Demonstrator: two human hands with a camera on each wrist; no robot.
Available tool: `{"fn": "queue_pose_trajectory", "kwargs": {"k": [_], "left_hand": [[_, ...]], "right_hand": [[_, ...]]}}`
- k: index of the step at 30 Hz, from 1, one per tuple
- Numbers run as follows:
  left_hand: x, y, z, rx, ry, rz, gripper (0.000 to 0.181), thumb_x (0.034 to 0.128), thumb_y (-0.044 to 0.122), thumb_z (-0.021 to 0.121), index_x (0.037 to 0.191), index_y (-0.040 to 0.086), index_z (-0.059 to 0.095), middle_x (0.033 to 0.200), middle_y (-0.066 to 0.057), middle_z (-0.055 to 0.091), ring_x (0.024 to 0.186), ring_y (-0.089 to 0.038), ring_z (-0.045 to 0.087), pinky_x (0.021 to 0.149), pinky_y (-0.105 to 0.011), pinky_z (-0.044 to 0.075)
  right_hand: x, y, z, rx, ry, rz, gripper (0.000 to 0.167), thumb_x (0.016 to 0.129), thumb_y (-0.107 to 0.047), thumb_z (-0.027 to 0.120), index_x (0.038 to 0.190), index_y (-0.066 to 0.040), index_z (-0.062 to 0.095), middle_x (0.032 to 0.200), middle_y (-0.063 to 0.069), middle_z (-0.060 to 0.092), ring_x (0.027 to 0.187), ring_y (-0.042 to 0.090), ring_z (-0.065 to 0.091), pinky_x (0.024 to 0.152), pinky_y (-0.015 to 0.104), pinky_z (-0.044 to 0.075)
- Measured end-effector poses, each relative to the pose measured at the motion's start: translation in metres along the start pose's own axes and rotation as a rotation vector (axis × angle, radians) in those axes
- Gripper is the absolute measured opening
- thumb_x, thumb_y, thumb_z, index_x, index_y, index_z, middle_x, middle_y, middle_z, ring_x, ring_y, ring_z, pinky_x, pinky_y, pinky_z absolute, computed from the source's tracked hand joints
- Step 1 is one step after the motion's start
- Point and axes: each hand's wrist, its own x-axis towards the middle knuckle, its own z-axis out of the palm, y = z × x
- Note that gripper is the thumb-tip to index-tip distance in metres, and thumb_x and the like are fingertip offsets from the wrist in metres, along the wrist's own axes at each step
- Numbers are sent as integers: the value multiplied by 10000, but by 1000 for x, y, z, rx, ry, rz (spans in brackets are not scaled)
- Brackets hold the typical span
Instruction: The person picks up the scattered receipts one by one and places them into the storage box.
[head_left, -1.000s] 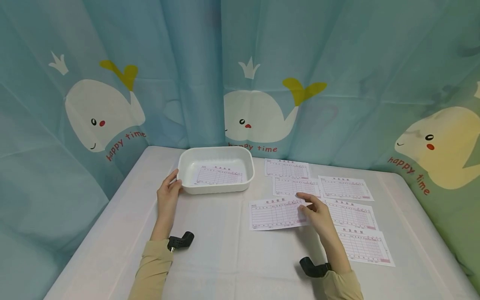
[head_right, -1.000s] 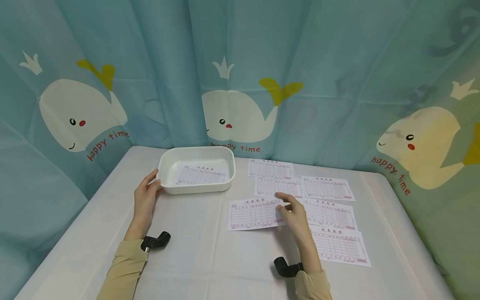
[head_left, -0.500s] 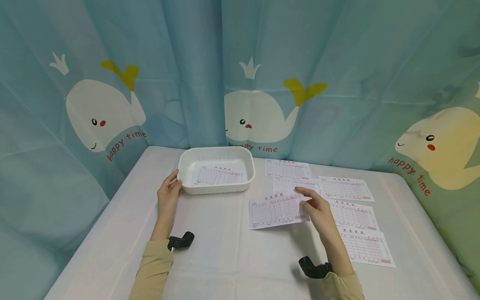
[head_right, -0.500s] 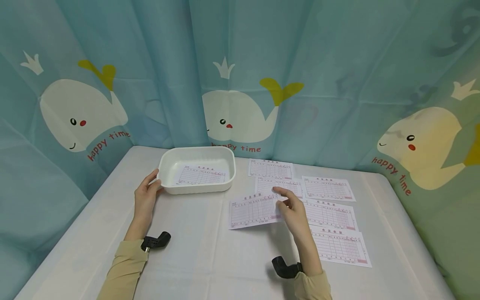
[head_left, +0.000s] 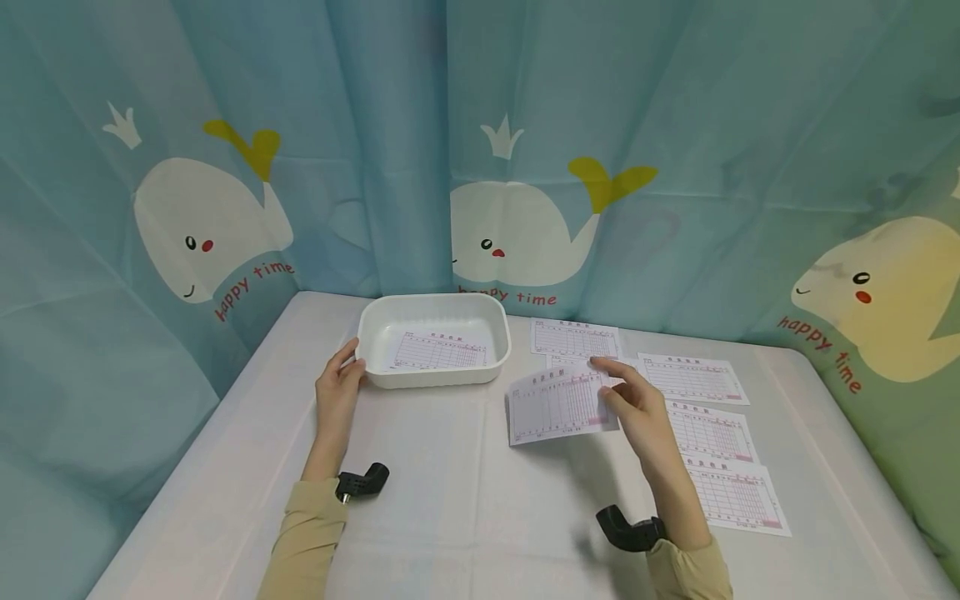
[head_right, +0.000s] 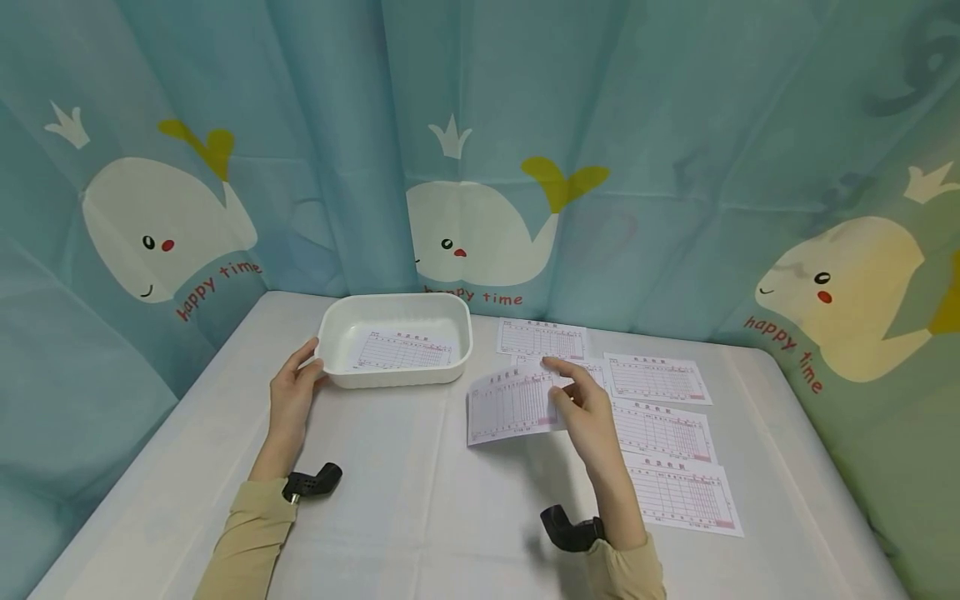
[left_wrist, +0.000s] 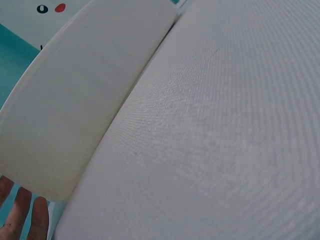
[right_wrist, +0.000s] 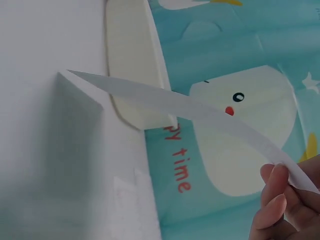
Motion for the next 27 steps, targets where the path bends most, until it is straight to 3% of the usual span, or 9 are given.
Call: {"fn": "queue_pose_trajectory", "kwargs": {"k": [5,12,20,27], "left_hand": [[0,0,0,-6,-9,1,457,1004,208,483,1456,229,419,1494,20,427,1271,-134,489,1027,-203,461],[-2,2,-1,-20,-21,12,463,1006,205,481,1462,230,409,1512,-5,405,1293,-167,481,1075,-281,441],[-1,1,-1,-20,-15,21,457,1004,194,481,1456,223,421,1509,2,411,1294,-168,485,926,-82,461],[-1,1,-1,-7,-12,29,453,1004,194,480,1453,209,425,1505,2,418,1293,-171,491,970,-149,470]], "right_hand": [[1,-10,-1,3,12,-32,369,964,-39,492,1321,-104,564,948,37,592,768,70,548,631,207,444],[6,-21,0,-3,23,-65,366,976,-63,478,1330,-110,561,1067,70,579,790,76,551,636,187,464],[17,-33,9,42,15,-86,371,968,-42,478,1318,-119,577,1025,99,579,797,86,556,645,184,482],[27,-38,19,82,0,-112,362,962,-29,484,1299,-112,590,1039,67,563,786,84,555,627,177,482]]}}
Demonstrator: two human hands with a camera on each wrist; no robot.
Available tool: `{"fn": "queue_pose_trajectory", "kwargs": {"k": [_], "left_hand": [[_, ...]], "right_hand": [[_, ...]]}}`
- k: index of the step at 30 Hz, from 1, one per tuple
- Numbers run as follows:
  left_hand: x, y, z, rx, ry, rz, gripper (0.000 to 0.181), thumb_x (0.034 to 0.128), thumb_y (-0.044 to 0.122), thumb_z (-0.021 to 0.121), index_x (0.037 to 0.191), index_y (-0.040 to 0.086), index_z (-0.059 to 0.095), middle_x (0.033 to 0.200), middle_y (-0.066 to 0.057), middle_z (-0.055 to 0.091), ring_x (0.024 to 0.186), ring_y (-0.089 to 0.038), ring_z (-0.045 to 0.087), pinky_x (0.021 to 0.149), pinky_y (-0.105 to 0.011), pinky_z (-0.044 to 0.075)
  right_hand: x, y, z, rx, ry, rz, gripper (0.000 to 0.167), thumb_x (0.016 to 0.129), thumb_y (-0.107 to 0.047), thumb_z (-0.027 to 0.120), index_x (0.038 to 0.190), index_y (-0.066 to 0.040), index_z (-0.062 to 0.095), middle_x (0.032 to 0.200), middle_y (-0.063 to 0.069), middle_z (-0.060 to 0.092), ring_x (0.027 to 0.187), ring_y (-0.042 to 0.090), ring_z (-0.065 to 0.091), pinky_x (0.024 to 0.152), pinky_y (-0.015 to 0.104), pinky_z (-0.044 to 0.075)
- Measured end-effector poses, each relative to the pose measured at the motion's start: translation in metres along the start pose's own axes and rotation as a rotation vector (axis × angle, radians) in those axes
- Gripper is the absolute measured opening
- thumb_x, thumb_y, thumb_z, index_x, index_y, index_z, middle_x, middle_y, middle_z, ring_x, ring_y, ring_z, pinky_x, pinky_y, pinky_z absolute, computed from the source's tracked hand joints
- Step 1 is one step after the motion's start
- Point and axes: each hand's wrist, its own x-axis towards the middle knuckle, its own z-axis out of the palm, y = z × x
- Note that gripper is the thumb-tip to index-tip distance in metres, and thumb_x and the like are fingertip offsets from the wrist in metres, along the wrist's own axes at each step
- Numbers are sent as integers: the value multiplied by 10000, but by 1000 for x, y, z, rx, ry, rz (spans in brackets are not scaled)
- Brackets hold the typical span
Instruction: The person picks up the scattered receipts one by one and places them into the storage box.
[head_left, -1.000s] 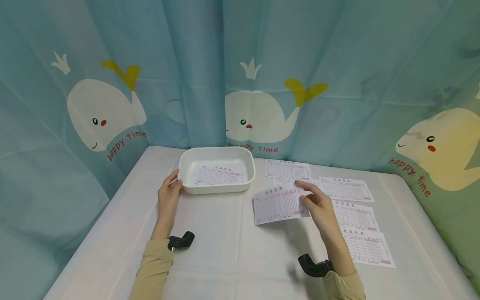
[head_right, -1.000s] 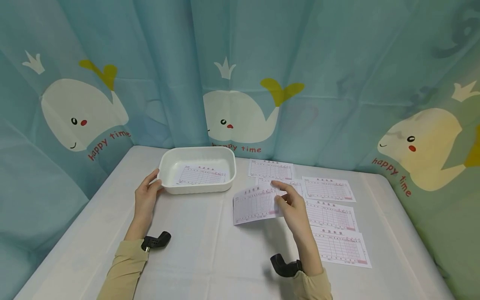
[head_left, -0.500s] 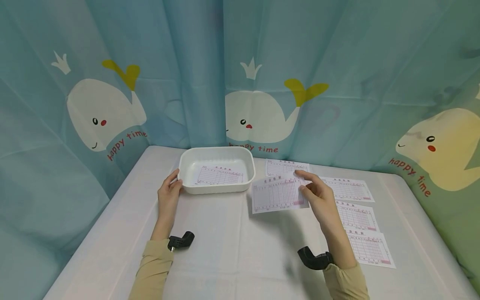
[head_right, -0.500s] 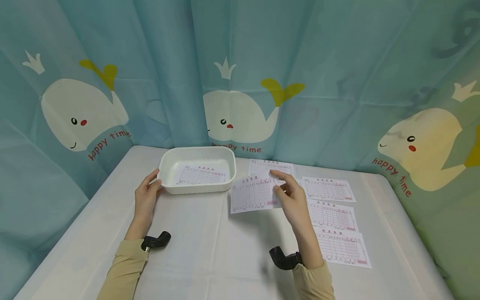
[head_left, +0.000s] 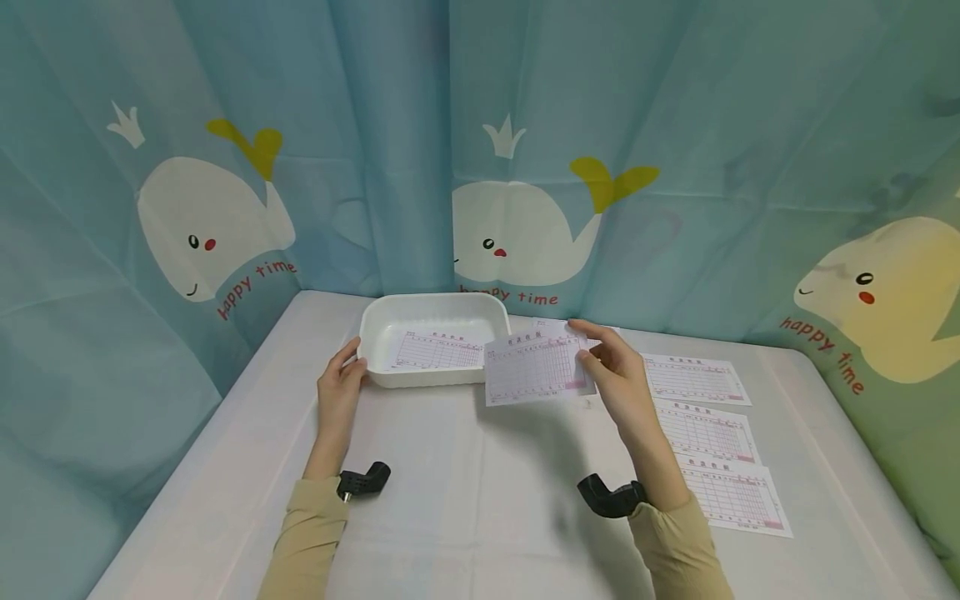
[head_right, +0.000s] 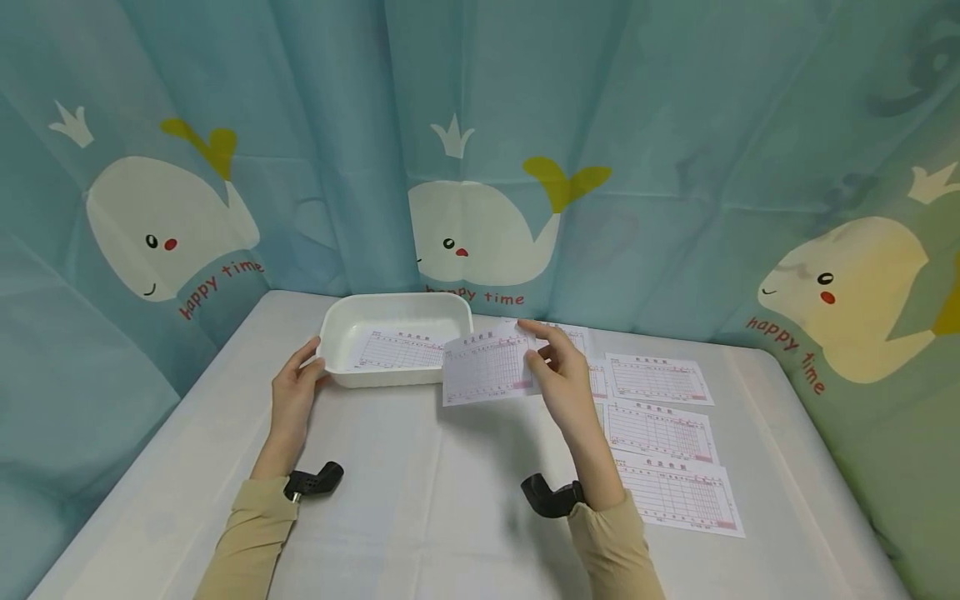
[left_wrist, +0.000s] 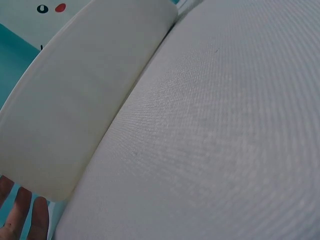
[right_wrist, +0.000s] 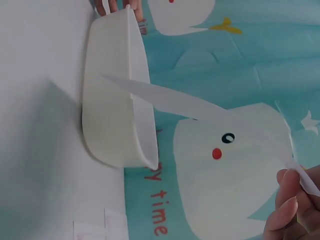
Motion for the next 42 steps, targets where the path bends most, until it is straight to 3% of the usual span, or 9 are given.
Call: {"fn": "queue_pose_trajectory", "kwargs": {"k": [6,15,21,25,28,35,42], "left_hand": [[0,0,0,-6,0,-3,457,1003,187,477,1457,210,420,1510,4,410,1298,-175,486,968,-151,468],[0,1,1,-17,-8,-8,466,1006,201,477,1465,223,404,1515,19,408,1312,-171,479,1067,-275,447],[0,-1,1,-21,-10,-10,461,1004,200,482,1460,214,412,1503,14,423,1301,-158,485,1013,-190,463],[1,-1,1,-13,-5,-7,459,1004,201,482,1458,209,416,1503,5,425,1302,-163,486,1021,-201,465],[1,-1,0,-7,0,0,459,1003,201,484,1457,208,419,1503,-3,426,1303,-173,488,1031,-219,465],[0,-1,-1,-7,-7,2,462,1004,211,482,1461,219,413,1499,0,431,1294,-167,490,908,-81,460],[1,-1,1,-8,9,-19,454,1000,191,488,1450,208,430,1493,15,437,1259,-127,495,848,-33,450]], "right_hand": [[10,0,11,39,-19,-9,374,969,-39,473,1322,-115,572,1079,73,555,798,93,554,639,165,482],[25,0,32,126,-14,21,401,945,-13,493,1318,-135,579,1220,26,548,837,106,533,659,170,466],[36,0,46,181,-4,52,400,941,-10,500,1306,-142,593,1203,26,540,845,122,505,666,175,445],[44,0,58,216,4,58,393,942,-16,492,1300,-140,598,1148,46,561,836,124,518,673,186,448],[50,0,67,250,5,62,386,943,-21,485,1293,-138,600,1176,41,556,852,132,522,677,188,456],[62,4,88,297,23,96,385,923,-13,497,1265,-140,619,1274,40,538,921,159,497,742,229,437],[74,12,109,323,44,124,385,904,16,503,1250,-100,627,1315,54,553,920,153,470,825,259,401]]}}
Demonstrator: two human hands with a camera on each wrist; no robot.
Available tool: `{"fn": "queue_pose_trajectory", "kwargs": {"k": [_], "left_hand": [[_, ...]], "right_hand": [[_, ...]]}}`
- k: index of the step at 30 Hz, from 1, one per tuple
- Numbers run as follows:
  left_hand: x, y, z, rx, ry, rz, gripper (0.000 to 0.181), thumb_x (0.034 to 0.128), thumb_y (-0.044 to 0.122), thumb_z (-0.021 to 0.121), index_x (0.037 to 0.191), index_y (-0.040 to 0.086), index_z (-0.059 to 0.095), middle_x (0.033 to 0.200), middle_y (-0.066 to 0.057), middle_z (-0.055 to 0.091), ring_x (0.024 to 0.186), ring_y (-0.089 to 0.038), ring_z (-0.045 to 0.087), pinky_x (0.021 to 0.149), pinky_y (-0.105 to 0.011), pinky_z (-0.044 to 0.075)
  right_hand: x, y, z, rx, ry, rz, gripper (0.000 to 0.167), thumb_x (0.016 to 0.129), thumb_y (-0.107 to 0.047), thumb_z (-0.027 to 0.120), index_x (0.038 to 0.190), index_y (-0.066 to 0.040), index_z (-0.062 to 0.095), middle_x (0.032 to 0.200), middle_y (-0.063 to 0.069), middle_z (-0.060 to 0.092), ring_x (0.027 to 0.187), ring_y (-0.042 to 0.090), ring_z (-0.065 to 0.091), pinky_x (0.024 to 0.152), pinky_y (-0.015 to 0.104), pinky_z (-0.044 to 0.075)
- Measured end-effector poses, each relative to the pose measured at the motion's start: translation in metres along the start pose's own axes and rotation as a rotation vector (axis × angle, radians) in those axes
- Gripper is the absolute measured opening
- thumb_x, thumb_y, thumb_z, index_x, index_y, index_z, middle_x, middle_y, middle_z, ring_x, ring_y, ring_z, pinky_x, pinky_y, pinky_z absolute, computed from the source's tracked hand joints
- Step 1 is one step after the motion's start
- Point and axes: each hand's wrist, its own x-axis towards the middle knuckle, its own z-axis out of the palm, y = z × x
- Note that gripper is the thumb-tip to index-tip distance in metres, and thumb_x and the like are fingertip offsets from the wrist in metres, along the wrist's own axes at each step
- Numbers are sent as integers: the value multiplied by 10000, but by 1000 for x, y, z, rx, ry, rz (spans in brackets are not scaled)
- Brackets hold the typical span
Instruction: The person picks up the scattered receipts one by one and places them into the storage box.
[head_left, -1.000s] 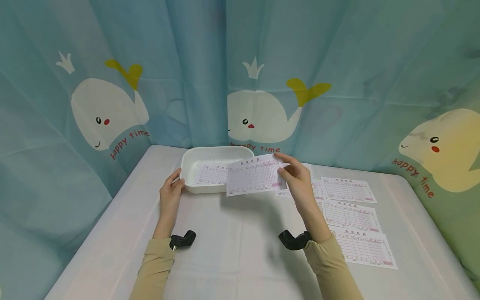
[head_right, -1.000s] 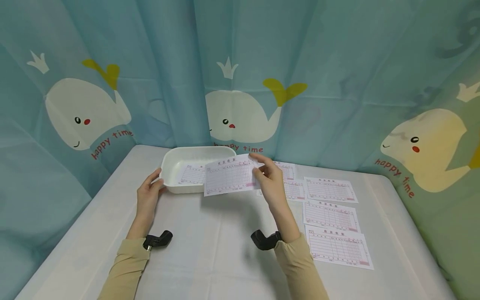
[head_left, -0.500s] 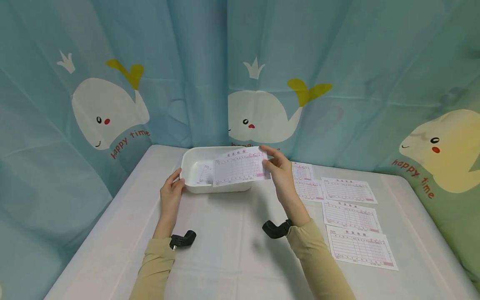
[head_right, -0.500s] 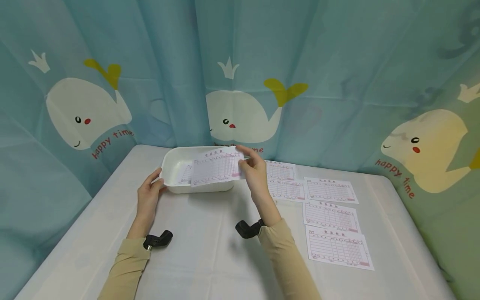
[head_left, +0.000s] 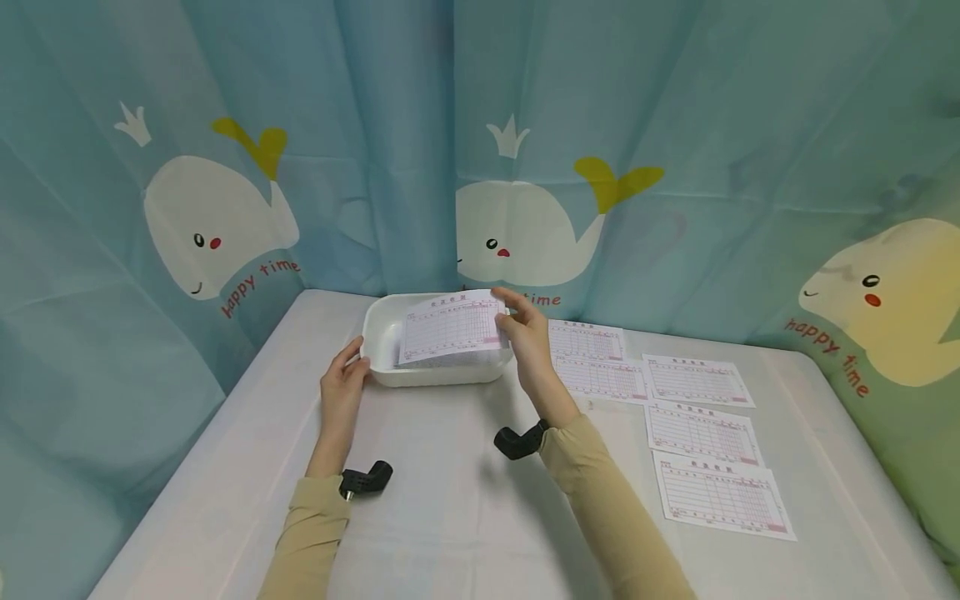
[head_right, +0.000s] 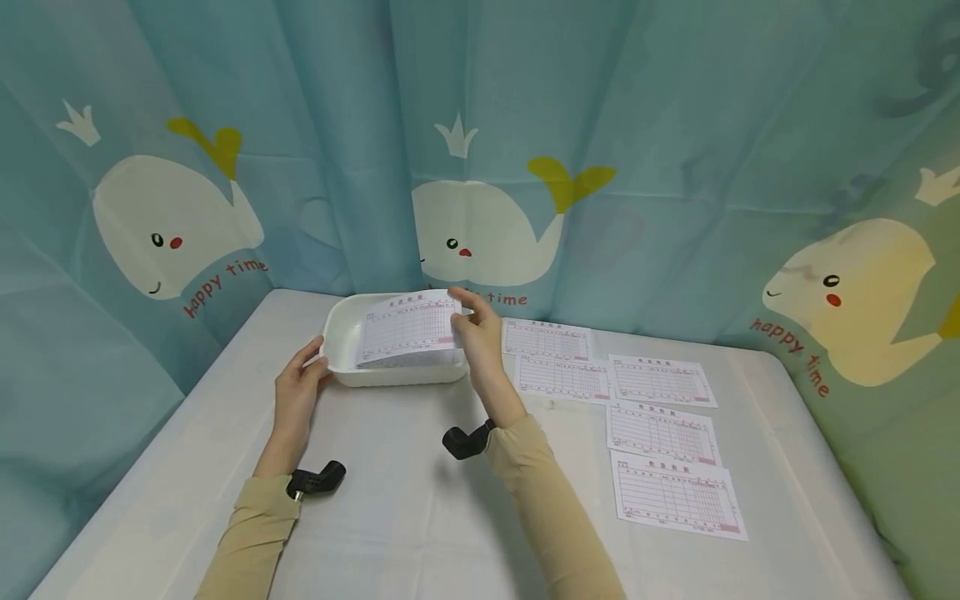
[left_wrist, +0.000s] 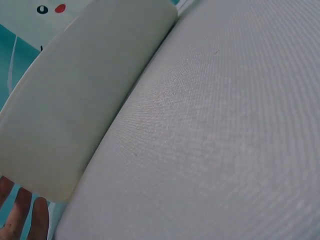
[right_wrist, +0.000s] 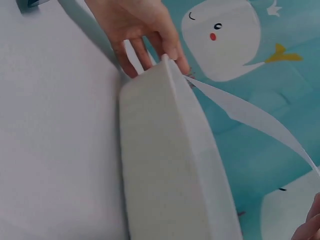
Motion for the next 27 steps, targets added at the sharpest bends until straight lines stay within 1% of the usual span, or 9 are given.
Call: {"fn": "queue_pose_trajectory", "kwargs": {"k": [4,8,11,15,17,20,24,27], "left_hand": [[-1,1,1,-5,0,-2,454,999,182,488,1450,199,431,1493,-2,441,1281,-163,495,839,-28,447],[0,1,0,-8,6,-2,451,997,173,489,1444,192,437,1490,-3,446,1280,-160,501,883,-71,459],[1,1,1,-3,12,-6,449,995,178,493,1441,202,443,1490,14,446,1266,-141,504,909,-101,464],[1,1,1,1,13,-5,449,994,184,496,1440,204,446,1489,15,446,1256,-134,504,894,-90,464],[1,0,1,3,9,-1,450,995,190,494,1442,204,443,1490,16,443,1258,-133,504,900,-92,466],[1,-1,0,7,3,5,451,996,197,494,1443,209,440,1490,24,442,1267,-131,504,950,-134,473],[1,-2,-1,5,-1,7,453,997,197,493,1446,210,435,1493,17,437,1280,-154,498,994,-197,472],[2,-2,0,-2,5,2,452,996,194,495,1444,209,440,1491,13,440,1280,-164,502,970,-184,472]], "right_hand": [[5,9,10,8,1,16,404,890,33,508,1259,-85,621,1298,79,536,869,130,473,794,233,406],[9,15,18,-17,8,30,411,894,28,511,1275,-89,612,1322,95,523,868,134,488,787,228,411],[12,20,21,-51,14,40,413,896,25,508,1278,-94,611,1344,94,532,883,141,487,790,223,405],[16,26,25,-113,11,47,408,887,24,515,1259,-105,625,1316,99,551,860,135,491,760,210,411],[18,29,26,-153,7,35,402,879,21,523,1246,-101,632,1287,109,567,821,124,493,716,201,414],[21,33,26,-235,-11,-7,385,876,11,528,1225,-102,644,1251,110,602,772,109,496,656,189,407],[23,36,26,-331,-51,-65,363,887,0,522,1212,-104,644,1250,89,620,771,114,505,648,184,410],[23,36,25,-421,-81,-99,360,891,0,522,1221,-91,634,1259,104,605,765,137,512,642,182,411]]}}
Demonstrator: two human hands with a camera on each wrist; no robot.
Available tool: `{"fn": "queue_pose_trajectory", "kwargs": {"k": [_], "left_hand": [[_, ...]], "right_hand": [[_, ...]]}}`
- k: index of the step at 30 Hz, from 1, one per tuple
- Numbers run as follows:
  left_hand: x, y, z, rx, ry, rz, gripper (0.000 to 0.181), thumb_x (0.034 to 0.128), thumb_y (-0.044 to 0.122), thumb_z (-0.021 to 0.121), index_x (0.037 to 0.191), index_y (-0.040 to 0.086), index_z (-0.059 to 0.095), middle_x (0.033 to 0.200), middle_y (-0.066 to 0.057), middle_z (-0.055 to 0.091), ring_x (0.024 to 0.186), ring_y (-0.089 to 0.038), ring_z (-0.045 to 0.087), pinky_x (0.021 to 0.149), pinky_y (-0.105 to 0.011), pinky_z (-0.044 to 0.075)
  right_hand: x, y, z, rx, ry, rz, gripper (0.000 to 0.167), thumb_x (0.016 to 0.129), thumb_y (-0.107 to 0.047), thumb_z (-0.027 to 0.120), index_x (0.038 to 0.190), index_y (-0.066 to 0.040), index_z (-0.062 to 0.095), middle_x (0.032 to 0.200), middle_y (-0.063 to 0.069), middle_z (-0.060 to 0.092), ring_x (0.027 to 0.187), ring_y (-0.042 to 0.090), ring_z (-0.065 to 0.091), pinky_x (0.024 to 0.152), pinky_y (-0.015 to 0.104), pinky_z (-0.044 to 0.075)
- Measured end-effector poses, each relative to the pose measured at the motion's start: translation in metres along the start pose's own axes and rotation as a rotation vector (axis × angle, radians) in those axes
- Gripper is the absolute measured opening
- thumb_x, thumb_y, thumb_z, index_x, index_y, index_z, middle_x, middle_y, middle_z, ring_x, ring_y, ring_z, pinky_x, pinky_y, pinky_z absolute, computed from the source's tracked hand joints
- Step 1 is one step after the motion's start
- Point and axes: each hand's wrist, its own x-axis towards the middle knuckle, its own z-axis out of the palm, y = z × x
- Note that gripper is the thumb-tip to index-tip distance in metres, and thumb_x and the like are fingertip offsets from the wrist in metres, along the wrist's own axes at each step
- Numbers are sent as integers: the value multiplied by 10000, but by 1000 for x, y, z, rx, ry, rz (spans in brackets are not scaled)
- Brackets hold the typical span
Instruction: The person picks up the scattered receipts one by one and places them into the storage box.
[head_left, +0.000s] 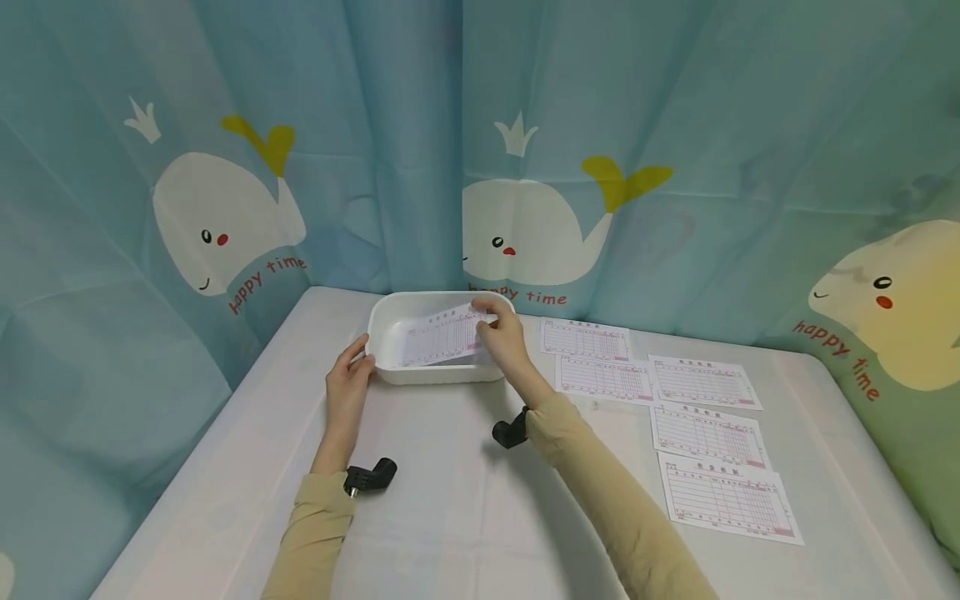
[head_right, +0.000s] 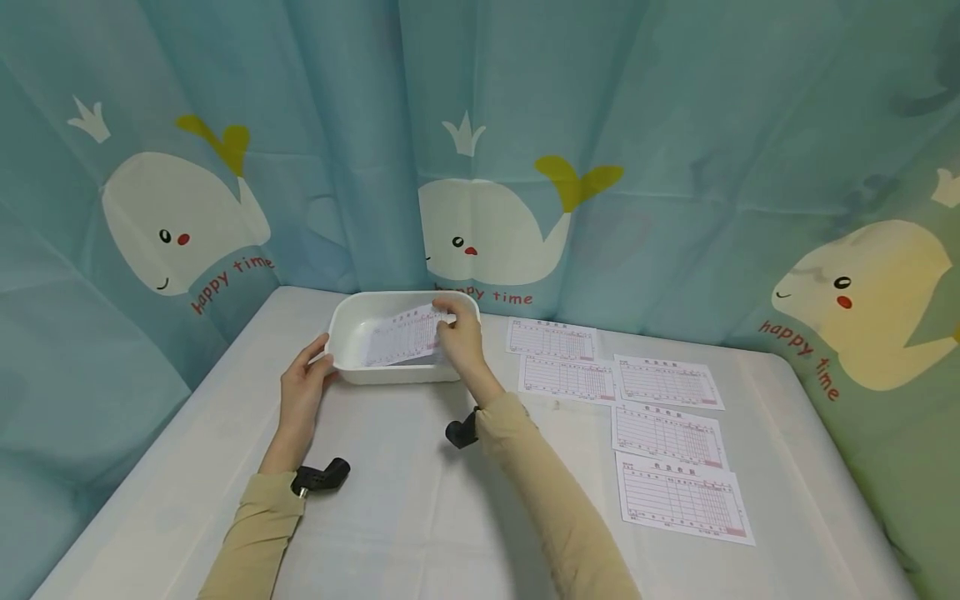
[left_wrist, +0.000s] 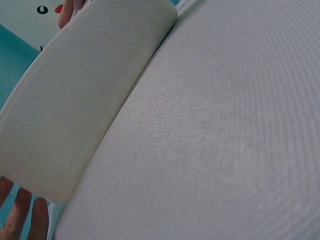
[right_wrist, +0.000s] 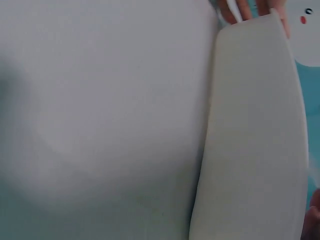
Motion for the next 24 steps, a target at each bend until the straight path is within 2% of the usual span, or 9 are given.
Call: {"fn": "queue_pose_trajectory", "kwargs": {"k": [4,8,12,15,19,22,24], "left_hand": [[0,1,0,0,3,-5,451,996,193,495,1443,211,440,1492,20,439,1277,-158,507,950,-159,469],[0,1,0,3,2,-2,450,998,198,493,1444,217,437,1493,12,439,1275,-156,506,977,-188,469],[0,0,1,0,-5,4,453,999,201,491,1448,217,431,1492,1,442,1280,-162,501,1030,-258,459],[0,-1,2,1,-8,5,455,1000,202,488,1450,220,429,1493,0,443,1285,-161,500,1050,-286,453],[0,-1,2,0,-5,6,452,999,196,489,1447,215,434,1493,7,441,1283,-160,502,1009,-228,465],[1,-1,1,1,2,5,452,996,192,492,1445,210,438,1491,15,443,1273,-157,505,959,-182,466],[1,-1,1,3,8,5,453,996,189,492,1445,207,437,1491,16,443,1270,-159,506,958,-191,464]], "right_hand": [[-1,-1,-1,-130,-22,-19,370,886,4,523,1234,-76,622,1249,129,593,749,165,536,602,178,401],[-2,-1,-4,-195,-37,-7,393,878,13,518,1250,-78,608,1262,127,591,803,202,589,598,179,410],[-4,0,-8,-198,-48,16,422,877,22,516,1281,-82,580,1307,128,568,919,252,622,657,221,471],[-5,1,-12,-188,-50,19,436,873,23,521,1295,-80,565,1346,139,541,1013,289,624,739,297,524],[-7,1,-17,-172,-55,4,436,881,26,520,1305,-68,553,1369,169,504,1096,324,607,840,380,542],[-8,1,-20,-152,-61,-3,425,895,30,514,1309,-60,549,1371,180,482,1122,332,601,866,395,544],[-8,1,-22,-144,-61,-6,419,901,32,511,1308,-60,549,1371,183,475,1131,330,603,882,397,547]]}}
